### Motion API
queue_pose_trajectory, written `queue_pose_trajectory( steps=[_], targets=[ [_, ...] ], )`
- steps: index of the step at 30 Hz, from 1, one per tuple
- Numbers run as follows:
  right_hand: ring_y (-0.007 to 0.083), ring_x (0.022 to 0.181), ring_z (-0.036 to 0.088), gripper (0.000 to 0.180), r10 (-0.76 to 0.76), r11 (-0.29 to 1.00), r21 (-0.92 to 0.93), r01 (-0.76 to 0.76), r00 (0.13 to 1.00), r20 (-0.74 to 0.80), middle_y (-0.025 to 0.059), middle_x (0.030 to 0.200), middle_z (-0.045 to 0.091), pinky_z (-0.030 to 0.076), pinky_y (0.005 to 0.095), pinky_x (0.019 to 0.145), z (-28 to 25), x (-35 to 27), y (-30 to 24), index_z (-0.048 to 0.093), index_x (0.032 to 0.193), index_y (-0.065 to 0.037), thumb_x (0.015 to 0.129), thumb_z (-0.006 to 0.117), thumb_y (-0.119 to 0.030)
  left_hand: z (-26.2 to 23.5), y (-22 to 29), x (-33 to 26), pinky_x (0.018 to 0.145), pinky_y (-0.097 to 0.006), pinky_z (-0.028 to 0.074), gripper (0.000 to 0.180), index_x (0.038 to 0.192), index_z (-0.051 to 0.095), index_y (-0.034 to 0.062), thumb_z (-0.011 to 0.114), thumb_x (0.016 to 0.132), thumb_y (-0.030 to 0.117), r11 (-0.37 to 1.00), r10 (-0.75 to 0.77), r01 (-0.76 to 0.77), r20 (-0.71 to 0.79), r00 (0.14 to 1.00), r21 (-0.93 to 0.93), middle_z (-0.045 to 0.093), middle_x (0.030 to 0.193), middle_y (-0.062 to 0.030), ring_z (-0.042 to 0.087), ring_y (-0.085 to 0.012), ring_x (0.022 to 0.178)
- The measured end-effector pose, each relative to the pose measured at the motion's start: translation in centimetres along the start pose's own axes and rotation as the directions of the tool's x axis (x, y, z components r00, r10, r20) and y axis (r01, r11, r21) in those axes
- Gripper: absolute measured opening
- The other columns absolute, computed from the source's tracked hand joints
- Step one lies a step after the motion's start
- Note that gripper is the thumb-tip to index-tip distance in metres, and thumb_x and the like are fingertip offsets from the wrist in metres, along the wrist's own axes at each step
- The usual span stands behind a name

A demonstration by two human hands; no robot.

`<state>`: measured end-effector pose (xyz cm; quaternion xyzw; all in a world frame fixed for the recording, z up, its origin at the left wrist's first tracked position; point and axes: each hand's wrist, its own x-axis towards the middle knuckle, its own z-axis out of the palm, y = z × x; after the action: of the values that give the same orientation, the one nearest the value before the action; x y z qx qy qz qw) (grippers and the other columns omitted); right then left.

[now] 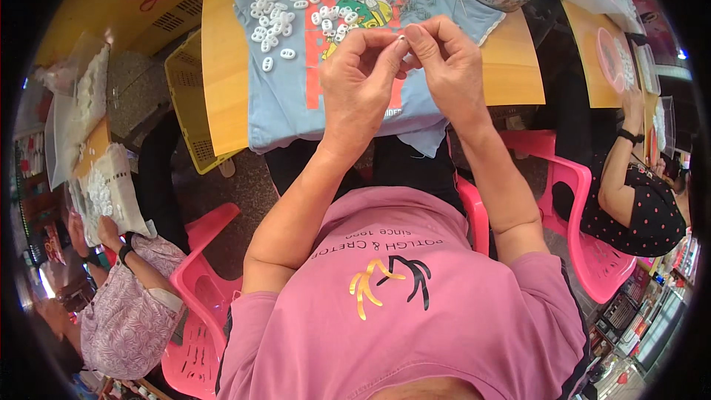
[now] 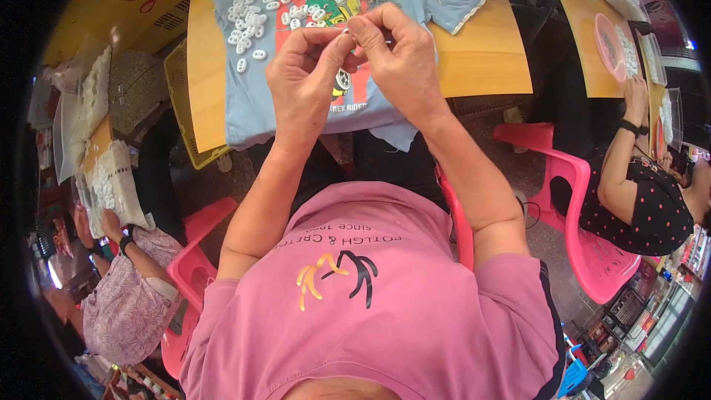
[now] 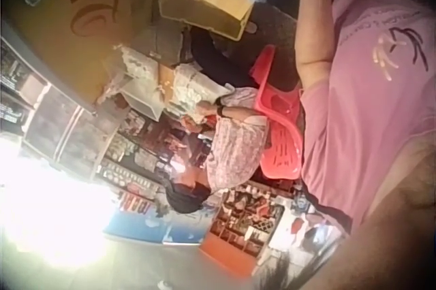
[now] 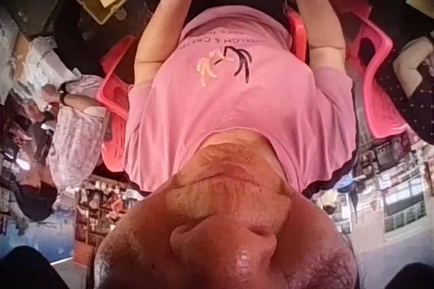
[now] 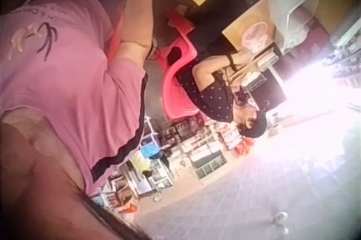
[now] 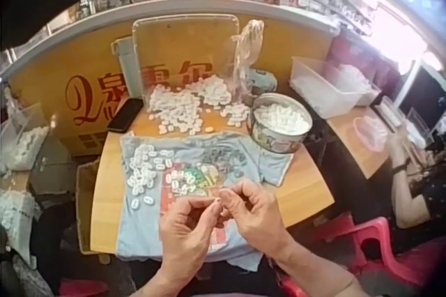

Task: Sorting white plastic buttons or fasteners for garment production.

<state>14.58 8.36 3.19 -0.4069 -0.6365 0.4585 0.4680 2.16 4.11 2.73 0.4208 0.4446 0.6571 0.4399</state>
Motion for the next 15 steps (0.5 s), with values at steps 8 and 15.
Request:
queue_pose_trajectory(
  steps=[8, 15],
  targets=[
    [0.0067, 0.068, 0.058, 0.020, 0.090, 0.995, 0.026, -0.093, 0.991, 0.099, 0.0015, 0.077, 0.061, 0.051, 0.0218, 0.062, -1.4, 0.4, 0.8, 0.064, 0.094, 0.001, 0.098, 0.059, -0.018, -2.0, -0.7, 1.2, 0.064, -0.024, 0.053, 0.017, 0.096, 0.063, -0.0036, 0.068, 0.090, 0.011, 0.976, -0.180, 0.191, 0.109, 0.978, -0.102, 0.067, 0.081, -0.0065, 0.064, -0.0106, 0.070],
    [0.0163, 0.067, 0.058, 0.014, -0.230, 0.892, -0.294, 0.344, 0.904, 0.359, 0.0076, 0.079, 0.060, 0.048, 0.0270, 0.061, -3.2, 0.7, -0.7, 0.060, 0.090, 0.002, 0.094, 0.062, -0.011, -2.6, 0.9, 0.1, 0.064, -0.024, 0.052, 0.018, 0.097, 0.064, -0.0022, 0.069, 0.090, 0.014, 0.960, -0.249, 0.267, 0.182, 0.951, -0.083, 0.067, 0.081, -0.0053, 0.063, -0.0099, 0.070]
  ],
)
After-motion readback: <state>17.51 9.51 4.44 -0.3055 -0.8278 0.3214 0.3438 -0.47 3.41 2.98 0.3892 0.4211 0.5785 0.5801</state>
